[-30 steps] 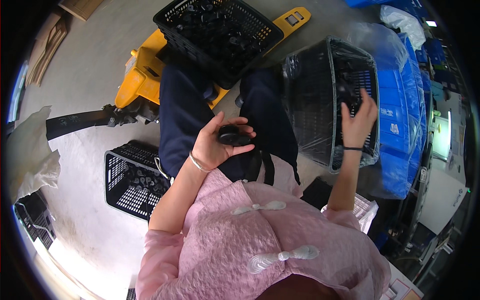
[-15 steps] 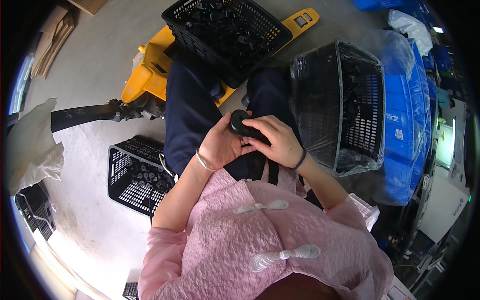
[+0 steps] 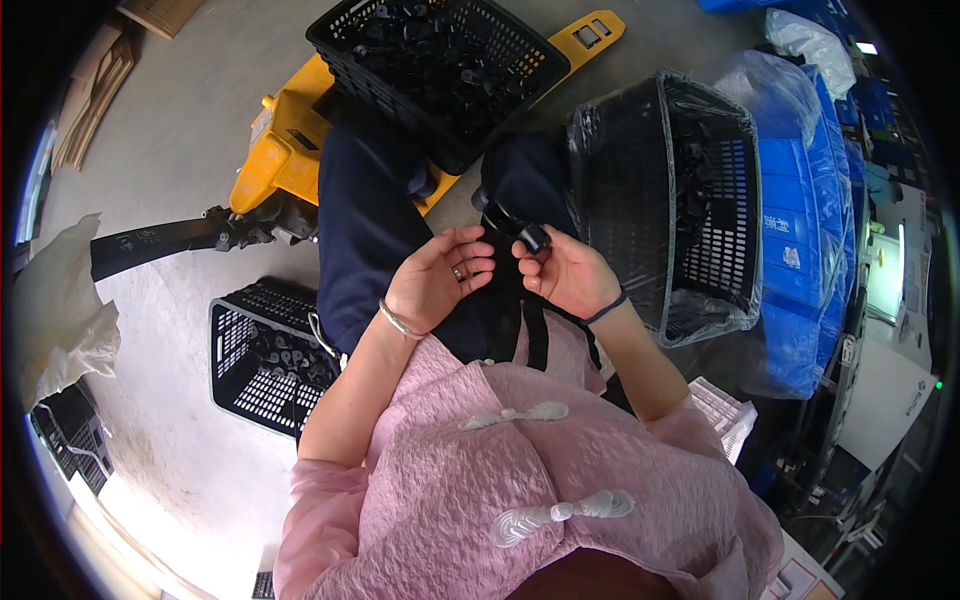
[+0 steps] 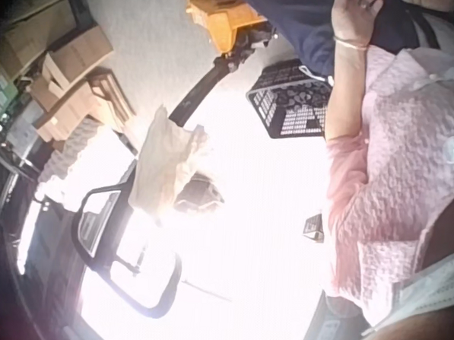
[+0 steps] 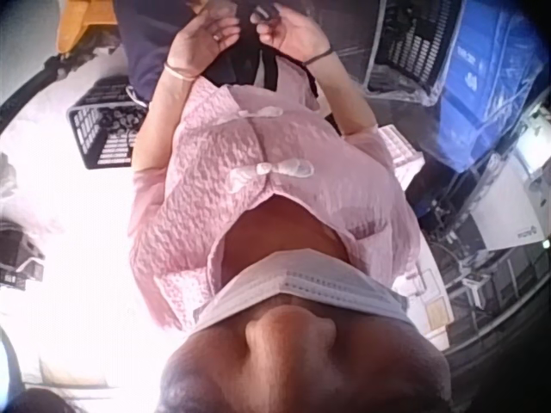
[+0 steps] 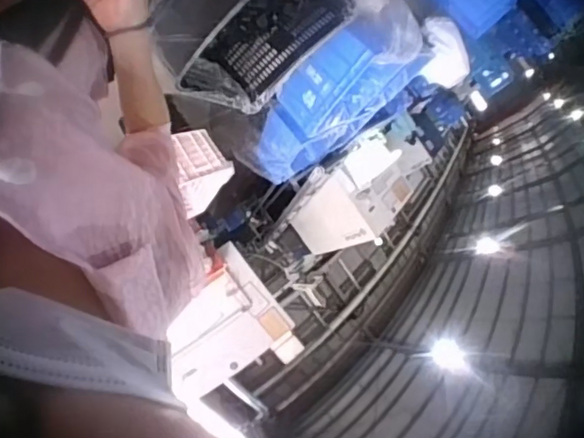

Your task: Inspecting and sorting black plastic components into bins at a manufacturing site.

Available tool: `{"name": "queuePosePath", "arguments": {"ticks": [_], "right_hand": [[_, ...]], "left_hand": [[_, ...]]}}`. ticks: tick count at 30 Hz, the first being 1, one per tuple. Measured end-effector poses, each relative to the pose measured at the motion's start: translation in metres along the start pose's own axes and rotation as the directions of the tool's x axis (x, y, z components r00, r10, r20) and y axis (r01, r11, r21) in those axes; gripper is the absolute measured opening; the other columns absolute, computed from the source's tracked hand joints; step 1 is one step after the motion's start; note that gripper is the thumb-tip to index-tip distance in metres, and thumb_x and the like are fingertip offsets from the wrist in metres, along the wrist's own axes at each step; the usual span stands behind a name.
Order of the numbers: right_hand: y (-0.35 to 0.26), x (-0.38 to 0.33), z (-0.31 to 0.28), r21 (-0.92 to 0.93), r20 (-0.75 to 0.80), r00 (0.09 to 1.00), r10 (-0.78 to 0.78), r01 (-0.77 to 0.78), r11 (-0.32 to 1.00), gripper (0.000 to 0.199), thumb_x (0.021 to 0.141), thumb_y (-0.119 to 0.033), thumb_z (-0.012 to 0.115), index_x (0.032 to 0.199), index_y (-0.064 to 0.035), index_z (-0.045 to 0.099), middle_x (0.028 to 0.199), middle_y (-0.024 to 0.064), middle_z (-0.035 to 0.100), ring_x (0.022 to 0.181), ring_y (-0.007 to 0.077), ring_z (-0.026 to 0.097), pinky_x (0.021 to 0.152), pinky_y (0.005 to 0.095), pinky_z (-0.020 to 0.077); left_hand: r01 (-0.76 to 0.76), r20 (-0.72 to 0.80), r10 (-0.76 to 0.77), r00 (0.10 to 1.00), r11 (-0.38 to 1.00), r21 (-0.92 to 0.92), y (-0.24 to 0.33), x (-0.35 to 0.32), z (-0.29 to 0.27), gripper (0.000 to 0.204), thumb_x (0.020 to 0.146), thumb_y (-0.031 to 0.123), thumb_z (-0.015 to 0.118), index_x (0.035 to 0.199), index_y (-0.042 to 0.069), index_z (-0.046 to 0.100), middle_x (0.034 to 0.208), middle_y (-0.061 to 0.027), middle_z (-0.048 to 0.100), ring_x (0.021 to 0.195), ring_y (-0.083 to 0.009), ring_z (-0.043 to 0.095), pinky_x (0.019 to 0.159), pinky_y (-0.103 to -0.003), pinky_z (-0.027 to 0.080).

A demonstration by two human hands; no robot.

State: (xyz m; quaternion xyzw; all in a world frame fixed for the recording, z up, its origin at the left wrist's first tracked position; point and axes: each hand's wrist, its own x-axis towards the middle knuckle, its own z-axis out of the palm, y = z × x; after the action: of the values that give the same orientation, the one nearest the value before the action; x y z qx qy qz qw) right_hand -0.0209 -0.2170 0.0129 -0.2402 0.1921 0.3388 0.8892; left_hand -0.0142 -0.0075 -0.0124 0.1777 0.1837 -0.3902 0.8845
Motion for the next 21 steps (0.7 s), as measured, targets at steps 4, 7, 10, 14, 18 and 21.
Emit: {"name": "queuePosePath", "arguments": {"ticks": [4,7,10,14,18,21], "right_hand": [[0.0,0.006,0.015,0.01,-0.167,0.986,-0.022,0.024,1.0,0.028,0.092,-0.024,0.037,0.096,-0.0013,0.053,0.093,0.0101,0.058,0.074,0.0139,0.053,0.068,0.0271,0.0425],[0.0,0.01,0.013,0.121,-0.144,0.99,-0.006,0.024,0.992,0.025,0.091,-0.022,0.04,0.096,-0.0006,0.053,0.095,0.0097,0.058,0.075,0.0144,0.053,0.069,0.0275,0.0421],[-0.001,0.008,0.018,0.182,-0.087,0.996,0.001,0.015,0.983,0.03,0.091,-0.022,0.037,0.103,0.0019,0.05,0.086,0.0068,0.057,0.069,0.0136,0.05,0.065,0.0269,0.0399],[-0.001,0.003,0.02,0.226,0.096,0.995,0.014,-0.036,0.974,0.045,0.087,-0.023,0.026,0.117,0.0059,0.042,0.063,0.0014,0.043,0.056,0.0115,0.038,0.057,0.0251,0.0328],[0.002,0.005,0.01,0.299,0.21,0.977,0.04,-0.103,0.949,0.043,0.087,-0.024,0.03,0.116,0.0046,0.045,0.058,-0.0007,0.041,0.051,0.0102,0.035,0.053,0.0237,0.0295],[0.001,0.004,0.011,0.332,0.263,0.964,0.046,-0.135,0.933,0.04,0.087,-0.025,0.031,0.109,0.0035,0.049,0.057,-0.0004,0.04,0.051,0.0104,0.034,0.052,0.024,0.0285]], "left_hand": [[-0.008,-0.003,0.009,1.0,1.0,0.015,0.0,-0.001,-0.001,0.034,0.089,0.028,0.042,0.108,0.002,0.051,0.096,-0.0094,0.057,0.088,-0.0202,0.054,0.082,-0.033,0.042],[-0.008,-0.015,0.009,1.0,0.999,0.032,0.0,-0.001,-0.002,0.034,0.089,0.028,0.042,0.108,0.002,0.051,0.096,-0.0093,0.057,0.087,-0.02,0.054,0.082,-0.033,0.042],[-0.004,-0.028,0.004,1.0,0.999,0.032,0.0,-0.001,0.0,0.033,0.088,0.028,0.042,0.107,0.002,0.051,0.095,-0.0091,0.057,0.087,-0.0195,0.054,0.081,-0.032,0.042],[-0.002,-0.025,0.003,1.0,0.999,0.033,-0.001,0.0,-0.001,0.033,0.088,0.027,0.043,0.107,0.002,0.052,0.095,-0.0089,0.058,0.086,-0.019,0.054,0.081,-0.032,0.042],[0.009,-0.031,-0.008,0.999,0.999,0.031,0.0,0.0,-0.002,0.032,0.088,0.027,0.043,0.106,0.003,0.053,0.095,-0.0087,0.058,0.086,-0.0188,0.054,0.081,-0.032,0.042],[0.01,-0.034,-0.009,0.999,0.999,0.033,0.001,0.0,-0.004,0.032,0.088,0.027,0.043,0.106,0.003,0.053,0.095,-0.0087,0.058,0.085,-0.0188,0.054,0.081,-0.032,0.042]]}}
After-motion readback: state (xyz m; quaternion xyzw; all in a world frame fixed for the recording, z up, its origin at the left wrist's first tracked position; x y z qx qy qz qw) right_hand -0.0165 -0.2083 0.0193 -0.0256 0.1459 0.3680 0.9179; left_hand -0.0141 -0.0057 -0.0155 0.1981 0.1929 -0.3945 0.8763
